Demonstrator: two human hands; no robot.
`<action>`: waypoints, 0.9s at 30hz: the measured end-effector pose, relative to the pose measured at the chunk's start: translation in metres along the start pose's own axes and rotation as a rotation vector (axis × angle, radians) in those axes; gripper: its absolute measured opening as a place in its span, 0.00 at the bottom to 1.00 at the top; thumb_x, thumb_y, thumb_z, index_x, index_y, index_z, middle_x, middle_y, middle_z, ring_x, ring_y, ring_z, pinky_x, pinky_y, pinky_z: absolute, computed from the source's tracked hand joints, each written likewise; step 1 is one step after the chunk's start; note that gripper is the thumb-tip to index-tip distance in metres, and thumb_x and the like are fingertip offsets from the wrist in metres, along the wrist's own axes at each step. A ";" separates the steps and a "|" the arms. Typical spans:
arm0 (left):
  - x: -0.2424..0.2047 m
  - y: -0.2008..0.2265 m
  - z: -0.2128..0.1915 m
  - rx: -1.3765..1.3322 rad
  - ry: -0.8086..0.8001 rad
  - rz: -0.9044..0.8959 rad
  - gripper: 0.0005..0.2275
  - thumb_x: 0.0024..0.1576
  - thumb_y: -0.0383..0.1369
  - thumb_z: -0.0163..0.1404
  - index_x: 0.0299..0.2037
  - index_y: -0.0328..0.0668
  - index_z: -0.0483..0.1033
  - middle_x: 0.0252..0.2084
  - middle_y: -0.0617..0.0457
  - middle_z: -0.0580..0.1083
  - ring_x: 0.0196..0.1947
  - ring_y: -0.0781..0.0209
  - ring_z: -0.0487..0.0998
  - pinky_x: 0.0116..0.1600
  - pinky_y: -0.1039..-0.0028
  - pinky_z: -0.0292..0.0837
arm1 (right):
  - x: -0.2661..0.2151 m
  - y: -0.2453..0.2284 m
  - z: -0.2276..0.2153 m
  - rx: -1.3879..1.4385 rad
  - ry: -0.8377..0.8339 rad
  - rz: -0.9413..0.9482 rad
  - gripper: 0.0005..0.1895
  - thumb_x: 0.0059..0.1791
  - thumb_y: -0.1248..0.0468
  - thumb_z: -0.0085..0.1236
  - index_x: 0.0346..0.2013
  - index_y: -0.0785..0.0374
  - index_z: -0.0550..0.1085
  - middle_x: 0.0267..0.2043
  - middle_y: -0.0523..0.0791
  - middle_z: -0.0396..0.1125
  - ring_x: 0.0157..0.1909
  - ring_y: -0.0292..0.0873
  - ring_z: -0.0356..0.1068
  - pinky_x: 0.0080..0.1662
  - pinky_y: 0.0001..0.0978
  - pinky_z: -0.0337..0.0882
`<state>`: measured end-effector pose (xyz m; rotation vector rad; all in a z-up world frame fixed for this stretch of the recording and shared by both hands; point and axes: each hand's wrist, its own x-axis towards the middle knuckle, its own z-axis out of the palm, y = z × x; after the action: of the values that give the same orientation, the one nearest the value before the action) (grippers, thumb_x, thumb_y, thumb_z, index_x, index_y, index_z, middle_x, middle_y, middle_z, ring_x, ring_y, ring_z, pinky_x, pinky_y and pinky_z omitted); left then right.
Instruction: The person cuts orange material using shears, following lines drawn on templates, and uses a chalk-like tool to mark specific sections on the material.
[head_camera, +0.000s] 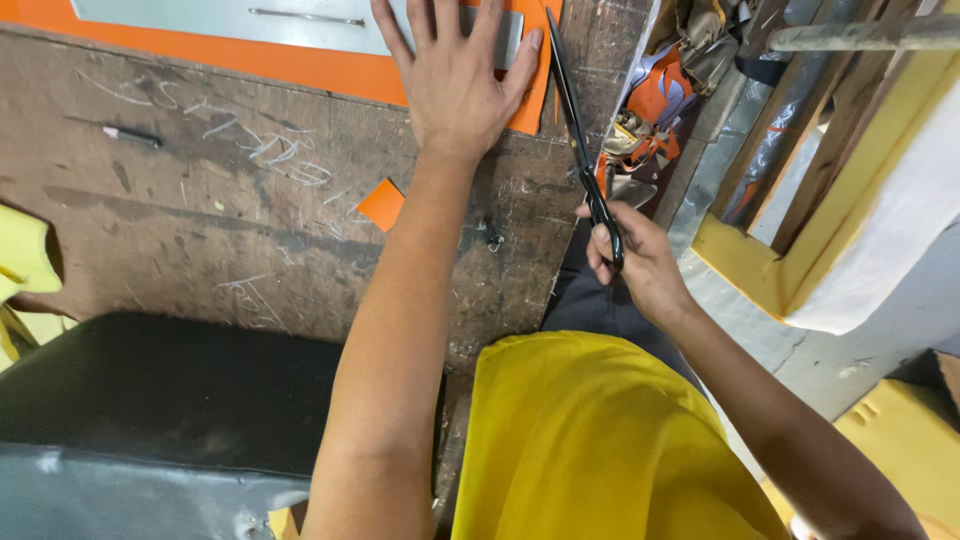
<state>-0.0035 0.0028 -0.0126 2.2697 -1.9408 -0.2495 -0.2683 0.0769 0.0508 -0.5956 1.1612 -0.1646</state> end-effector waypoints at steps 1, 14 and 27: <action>-0.001 0.001 -0.001 -0.011 -0.038 -0.019 0.23 0.66 0.53 0.48 0.65 0.52 0.69 0.63 0.40 0.64 0.67 0.35 0.58 0.74 0.33 0.34 | 0.000 -0.002 -0.004 -0.010 -0.003 0.012 0.18 0.57 0.57 0.50 0.58 0.63 0.70 0.27 0.40 0.64 0.26 0.30 0.61 0.30 0.21 0.60; 0.001 0.002 -0.005 -0.055 -0.101 -0.071 0.27 0.67 0.54 0.48 0.72 0.53 0.63 0.69 0.39 0.61 0.73 0.36 0.52 0.75 0.35 0.30 | 0.012 -0.028 -0.043 -0.187 -0.099 0.006 0.16 0.57 0.60 0.50 0.57 0.64 0.71 0.27 0.40 0.65 0.27 0.31 0.63 0.31 0.23 0.64; 0.000 -0.001 -0.008 -0.113 -0.100 -0.066 0.32 0.66 0.54 0.50 0.76 0.51 0.57 0.74 0.41 0.57 0.76 0.40 0.49 0.75 0.35 0.27 | 0.027 -0.058 -0.066 -0.280 -0.175 0.006 0.17 0.58 0.60 0.49 0.59 0.64 0.71 0.27 0.40 0.63 0.28 0.32 0.61 0.31 0.23 0.63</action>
<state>-0.0011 0.0028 -0.0054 2.2910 -1.8481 -0.4769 -0.3063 -0.0063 0.0411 -0.8365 1.0223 0.0562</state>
